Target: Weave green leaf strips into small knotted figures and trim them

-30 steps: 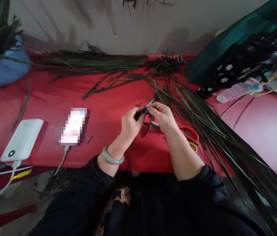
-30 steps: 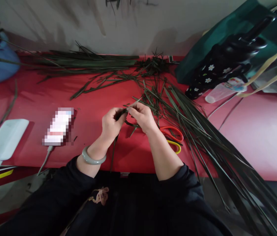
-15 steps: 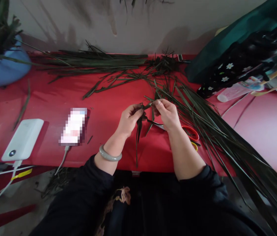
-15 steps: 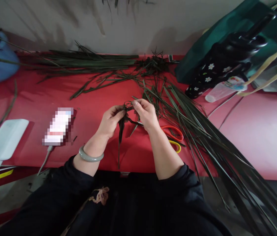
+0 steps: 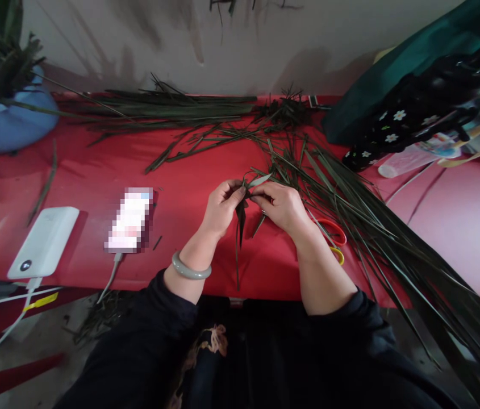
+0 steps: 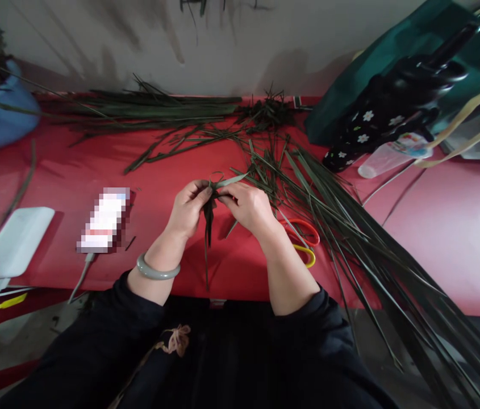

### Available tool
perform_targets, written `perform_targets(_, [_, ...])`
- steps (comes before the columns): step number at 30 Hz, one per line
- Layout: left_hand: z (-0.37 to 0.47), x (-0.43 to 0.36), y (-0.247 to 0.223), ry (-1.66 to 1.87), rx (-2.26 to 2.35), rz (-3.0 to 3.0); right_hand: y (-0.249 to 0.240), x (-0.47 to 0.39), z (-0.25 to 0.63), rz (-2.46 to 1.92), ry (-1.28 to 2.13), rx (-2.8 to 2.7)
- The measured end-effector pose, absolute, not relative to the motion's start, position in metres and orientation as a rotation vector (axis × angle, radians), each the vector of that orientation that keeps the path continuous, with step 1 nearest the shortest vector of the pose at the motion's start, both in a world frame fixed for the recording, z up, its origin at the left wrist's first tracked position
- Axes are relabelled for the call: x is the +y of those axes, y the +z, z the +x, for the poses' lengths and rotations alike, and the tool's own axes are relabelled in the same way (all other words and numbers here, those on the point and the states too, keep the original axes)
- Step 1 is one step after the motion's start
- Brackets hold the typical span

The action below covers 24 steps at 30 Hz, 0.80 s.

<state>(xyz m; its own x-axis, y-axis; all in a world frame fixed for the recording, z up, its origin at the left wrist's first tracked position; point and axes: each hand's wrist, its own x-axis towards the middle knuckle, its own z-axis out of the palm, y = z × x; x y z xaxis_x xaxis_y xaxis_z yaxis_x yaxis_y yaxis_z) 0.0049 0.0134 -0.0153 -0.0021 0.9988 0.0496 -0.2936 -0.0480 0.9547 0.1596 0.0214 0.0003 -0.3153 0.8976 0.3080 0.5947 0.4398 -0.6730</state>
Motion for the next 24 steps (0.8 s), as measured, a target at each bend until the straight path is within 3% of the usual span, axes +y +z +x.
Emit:
perform_targets(11, [0.007,0.01,-0.016,1.291,0.895,1.063,0.005,0.017,0.152,-1.176,0.73,-1.56])
perform_targets(24, [0.009,0.005,-0.015,1.146,0.81,1.312,0.008,0.023,0.156,-0.984,1.444,-1.039])
